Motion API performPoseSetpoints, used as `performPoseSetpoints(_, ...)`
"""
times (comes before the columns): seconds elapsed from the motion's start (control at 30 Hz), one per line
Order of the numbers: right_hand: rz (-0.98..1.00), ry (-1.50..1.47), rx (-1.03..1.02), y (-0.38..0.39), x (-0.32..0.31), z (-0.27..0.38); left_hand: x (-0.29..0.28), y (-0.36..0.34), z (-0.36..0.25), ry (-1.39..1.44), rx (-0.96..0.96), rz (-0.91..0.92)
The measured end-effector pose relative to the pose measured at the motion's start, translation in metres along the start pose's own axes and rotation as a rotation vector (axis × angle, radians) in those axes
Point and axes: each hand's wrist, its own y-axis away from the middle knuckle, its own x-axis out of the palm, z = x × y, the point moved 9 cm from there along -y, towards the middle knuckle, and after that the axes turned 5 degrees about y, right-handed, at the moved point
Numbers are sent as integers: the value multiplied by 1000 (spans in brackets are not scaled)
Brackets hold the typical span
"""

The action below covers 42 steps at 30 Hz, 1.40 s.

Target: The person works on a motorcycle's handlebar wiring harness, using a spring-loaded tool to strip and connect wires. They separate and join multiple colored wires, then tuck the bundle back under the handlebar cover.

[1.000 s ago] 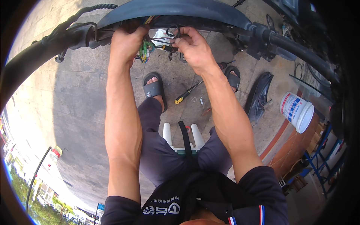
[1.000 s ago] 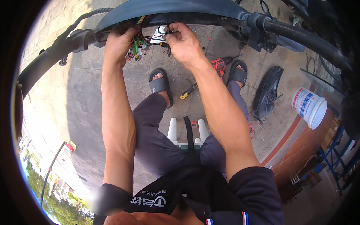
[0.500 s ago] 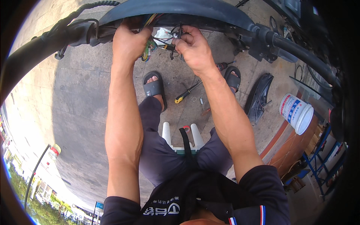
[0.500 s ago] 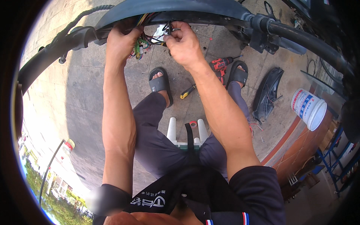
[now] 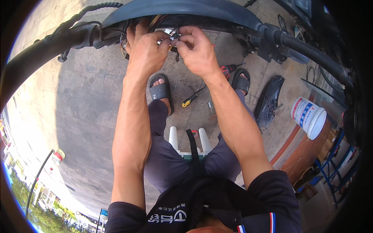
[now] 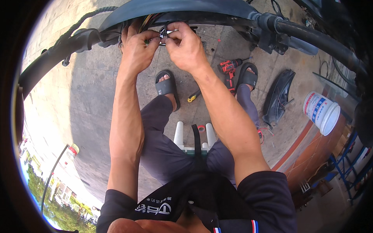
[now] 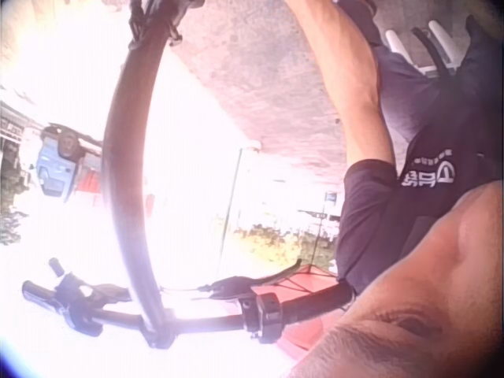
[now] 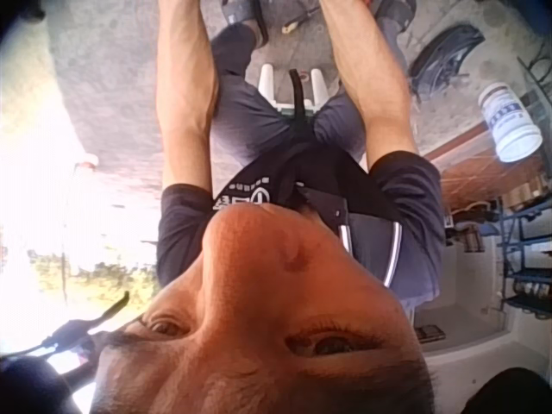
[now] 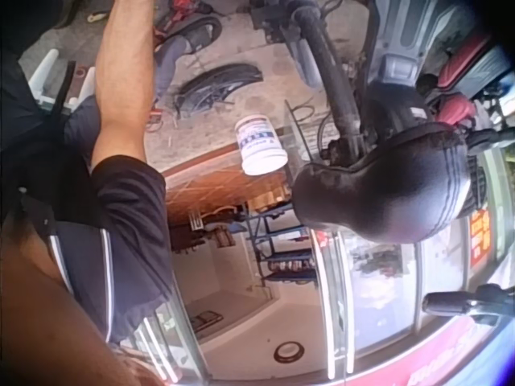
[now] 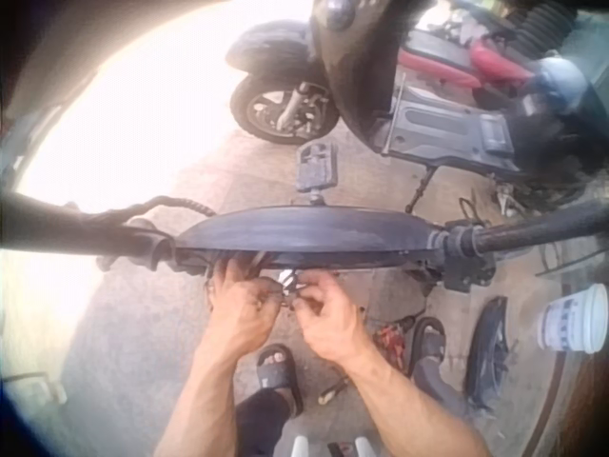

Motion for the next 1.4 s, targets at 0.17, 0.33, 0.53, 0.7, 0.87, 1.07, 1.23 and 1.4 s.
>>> performPoseSetpoints(0.17,-25,-103,98,-2,-4,-7,-3,3,-2,14,56,-31)
performPoseSetpoints(0.33,1,-291,278,-1,-8,-21,-12,2,17,286,55,5)
performPoseSetpoints(0.53,93,-349,305,-3,-12,-16,-26,7,24,413,96,66)
performPoseSetpoints(0.7,202,-300,162,-3,-7,1,-26,3,47,585,-216,39)
performPoseSetpoints(0.87,365,-38,-71,12,-1,19,-28,2,50,765,-266,-53)
performPoseSetpoints(1.07,563,384,-359,38,24,31,-25,-5,52,684,-237,-69)
performPoseSetpoints(1.23,662,226,-19,42,26,10,-14,-17,47,539,-218,-106)
performPoseSetpoints(1.4,372,450,202,13,3,-18,-7,-19,54,578,-353,4)
